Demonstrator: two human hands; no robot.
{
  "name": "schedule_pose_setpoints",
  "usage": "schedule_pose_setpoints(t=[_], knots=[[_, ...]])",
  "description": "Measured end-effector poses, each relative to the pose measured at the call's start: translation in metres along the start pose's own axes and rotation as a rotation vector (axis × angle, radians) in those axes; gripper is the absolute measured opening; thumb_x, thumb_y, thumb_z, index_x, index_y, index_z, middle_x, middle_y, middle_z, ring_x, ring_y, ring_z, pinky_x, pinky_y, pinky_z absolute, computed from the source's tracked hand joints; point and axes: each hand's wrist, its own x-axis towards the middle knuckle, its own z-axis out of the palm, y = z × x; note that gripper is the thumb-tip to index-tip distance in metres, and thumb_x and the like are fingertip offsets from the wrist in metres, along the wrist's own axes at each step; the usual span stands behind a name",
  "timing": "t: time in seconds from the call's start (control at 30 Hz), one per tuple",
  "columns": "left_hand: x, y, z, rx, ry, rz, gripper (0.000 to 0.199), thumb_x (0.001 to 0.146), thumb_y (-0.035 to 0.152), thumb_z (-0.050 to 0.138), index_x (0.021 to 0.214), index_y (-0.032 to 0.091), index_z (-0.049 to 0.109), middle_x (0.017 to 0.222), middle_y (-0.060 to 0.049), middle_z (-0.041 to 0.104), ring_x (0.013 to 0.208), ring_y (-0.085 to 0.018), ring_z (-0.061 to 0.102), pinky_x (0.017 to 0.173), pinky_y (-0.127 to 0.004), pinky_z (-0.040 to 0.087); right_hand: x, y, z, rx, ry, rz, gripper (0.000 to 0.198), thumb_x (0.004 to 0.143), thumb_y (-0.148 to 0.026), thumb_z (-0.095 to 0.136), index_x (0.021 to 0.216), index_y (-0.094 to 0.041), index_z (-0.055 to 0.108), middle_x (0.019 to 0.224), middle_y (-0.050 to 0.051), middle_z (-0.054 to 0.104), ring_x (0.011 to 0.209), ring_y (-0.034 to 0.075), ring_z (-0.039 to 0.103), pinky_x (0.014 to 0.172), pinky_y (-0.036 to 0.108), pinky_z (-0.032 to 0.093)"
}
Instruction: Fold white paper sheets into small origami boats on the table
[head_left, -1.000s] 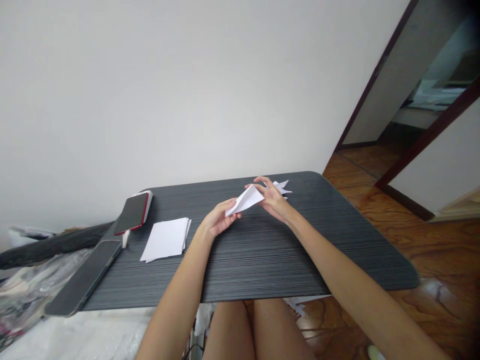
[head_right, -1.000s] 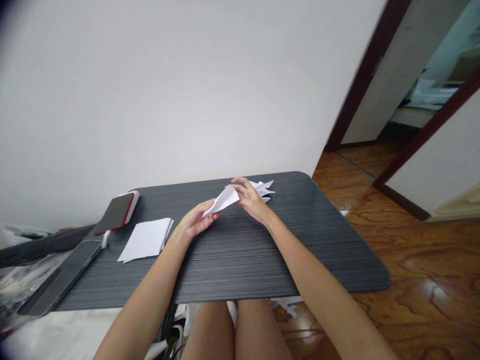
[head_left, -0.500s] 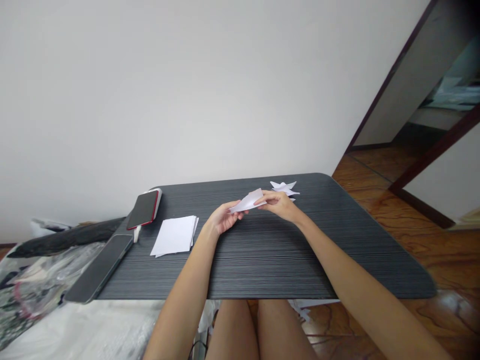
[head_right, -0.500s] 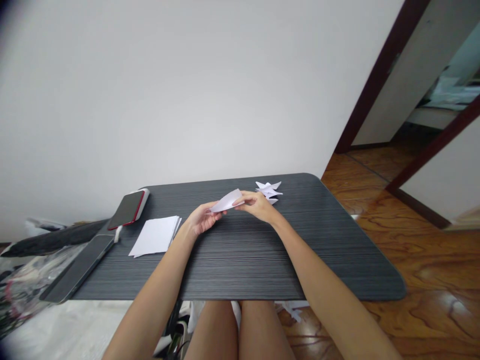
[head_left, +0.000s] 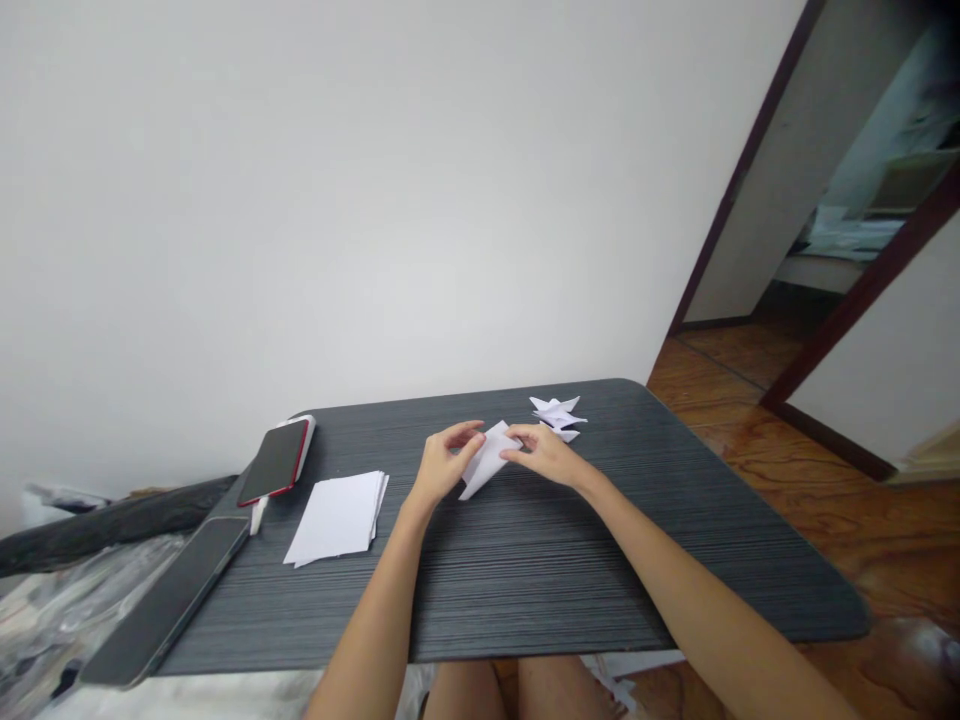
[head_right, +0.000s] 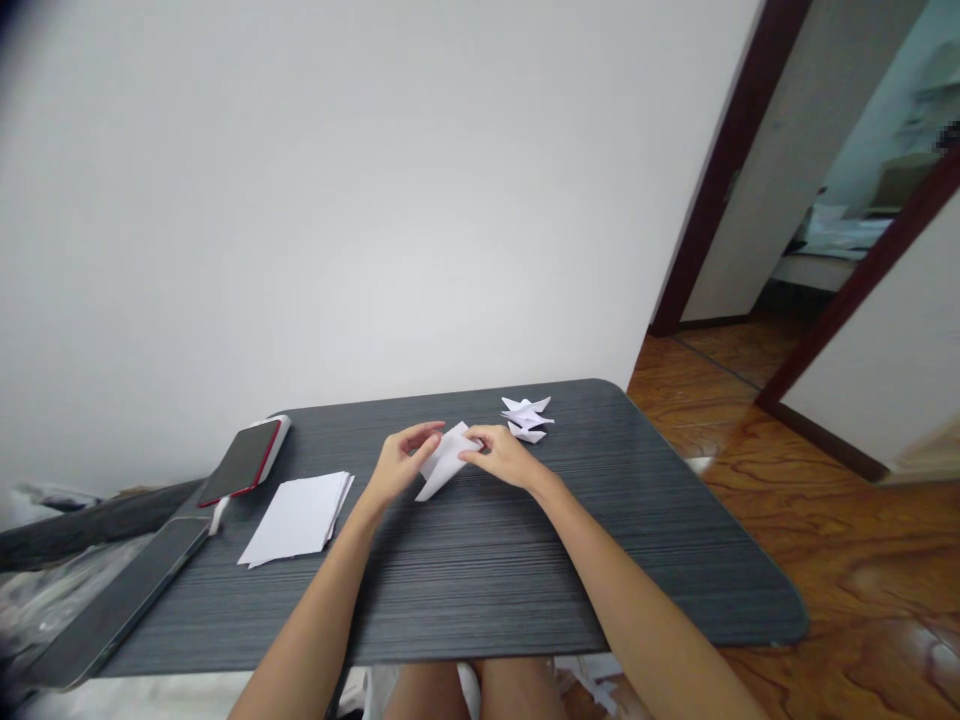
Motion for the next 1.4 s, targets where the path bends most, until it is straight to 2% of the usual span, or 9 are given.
schedule_pose_setpoints(t=[0.07, 0.17, 0.3, 0.47, 0.57, 0.7, 0.97, 1.2, 1.4], knots=[[-0.003, 0.004, 0.002, 0.067, -0.013, 0.078, 0.034, 0.068, 0.032, 0.06, 0.099, 0.016, 0.062, 0.086, -0.006, 0.065, 0.078, -0.017, 0.058, 0.074, -0.026, 0.042, -0.002, -0.004, 0.004, -0.035, -0.01, -0.018, 0.017, 0.067, -0.023, 0.059, 0.082, -0.015, 0.062, 0.077, 0.002, 0.061, 0.072, 0.015, 0.054, 0.069, 0.028, 0.042], [-0.005, 0.006, 0.007, 0.119, 0.001, 0.135, 0.026, 0.069, 0.031, 0.06, 0.09, 0.017, 0.064, 0.086, -0.006, 0.065, 0.078, -0.016, 0.057, 0.073, -0.025, 0.042, -0.002, -0.007, 0.007, -0.039, 0.017, -0.056, 0.017, 0.068, -0.022, 0.058, 0.084, -0.016, 0.061, 0.08, 0.002, 0.061, 0.075, 0.016, 0.054, 0.071, 0.028, 0.042], [-0.006, 0.003, 0.012, 0.068, 0.018, 0.09, 0.022, 0.071, 0.034, 0.056, 0.079, 0.014, 0.061, 0.073, -0.004, 0.061, 0.064, -0.013, 0.055, 0.059, -0.022, 0.042, 0.0, -0.007, 0.011, 0.006, 0.132, -0.053, 0.014, 0.072, -0.026, 0.056, 0.08, -0.015, 0.059, 0.079, 0.004, 0.06, 0.076, 0.016, 0.055, 0.072, 0.03, 0.042], [-0.008, -0.001, 0.019, 0.03, 0.013, 0.06, 0.023, 0.072, 0.036, 0.054, 0.073, 0.013, 0.055, 0.064, 0.0, 0.054, 0.053, -0.008, 0.049, 0.048, -0.017, 0.037, 0.004, -0.011, 0.013, 0.183, 0.288, -0.029, 0.015, 0.066, -0.025, 0.061, 0.076, -0.016, 0.055, 0.077, 0.003, 0.058, 0.074, 0.015, 0.056, 0.071, 0.029, 0.044], [-0.009, -0.001, 0.022, 0.019, 0.009, 0.057, 0.023, 0.072, 0.036, 0.054, 0.073, 0.013, 0.054, 0.063, 0.0, 0.052, 0.053, -0.008, 0.048, 0.048, -0.017, 0.036, 0.004, -0.015, 0.012, 0.236, 0.298, -0.027, 0.014, 0.065, -0.025, 0.062, 0.074, -0.016, 0.055, 0.074, 0.002, 0.058, 0.074, 0.014, 0.056, 0.073, 0.029, 0.045], [-0.011, -0.002, 0.026, -0.01, 0.062, 0.058, 0.024, 0.073, 0.037, 0.053, 0.073, 0.013, 0.053, 0.063, 0.0, 0.053, 0.052, -0.008, 0.047, 0.048, -0.017, 0.036, 0.004, -0.018, 0.012, 0.245, 0.294, -0.039, 0.019, 0.064, -0.024, 0.063, 0.08, -0.017, 0.056, 0.081, 0.003, 0.059, 0.078, 0.014, 0.056, 0.075, 0.029, 0.045], [-0.014, 0.0, 0.027, -0.039, 0.155, 0.063, 0.026, 0.071, 0.038, 0.055, 0.064, 0.014, 0.049, 0.055, 0.003, 0.048, 0.047, -0.006, 0.044, 0.044, -0.017, 0.033, 0.003, -0.023, 0.015, 0.188, 0.313, -0.018, 0.017, 0.065, -0.026, 0.062, 0.076, -0.017, 0.055, 0.075, 0.002, 0.058, 0.069, 0.013, 0.056, 0.064, 0.026, 0.045], [-0.015, 0.003, 0.028, -0.04, 0.103, 0.07, 0.025, 0.075, 0.037, 0.051, 0.079, 0.013, 0.059, 0.067, -0.003, 0.06, 0.059, -0.012, 0.054, 0.053, -0.02, 0.041, 0.004, -0.02, 0.015, 0.16, 0.314, -0.038, 0.017, 0.065, -0.027, 0.063, 0.075, -0.017, 0.055, 0.074, 0.002, 0.057, 0.069, 0.014, 0.055, 0.063, 0.026, 0.044], [-0.014, 0.001, 0.028, -0.025, 0.091, 0.068, 0.026, 0.075, 0.037, 0.05, 0.076, 0.013, 0.059, 0.067, -0.003, 0.061, 0.058, -0.012, 0.054, 0.051, -0.02, 0.041, 0.004, -0.019, 0.015, 0.153, 0.306, -0.048, 0.018, 0.065, -0.03, 0.063, 0.076, -0.018, 0.055, 0.073, 0.002, 0.057, 0.068, 0.014, 0.055, 0.062, 0.026, 0.044]])
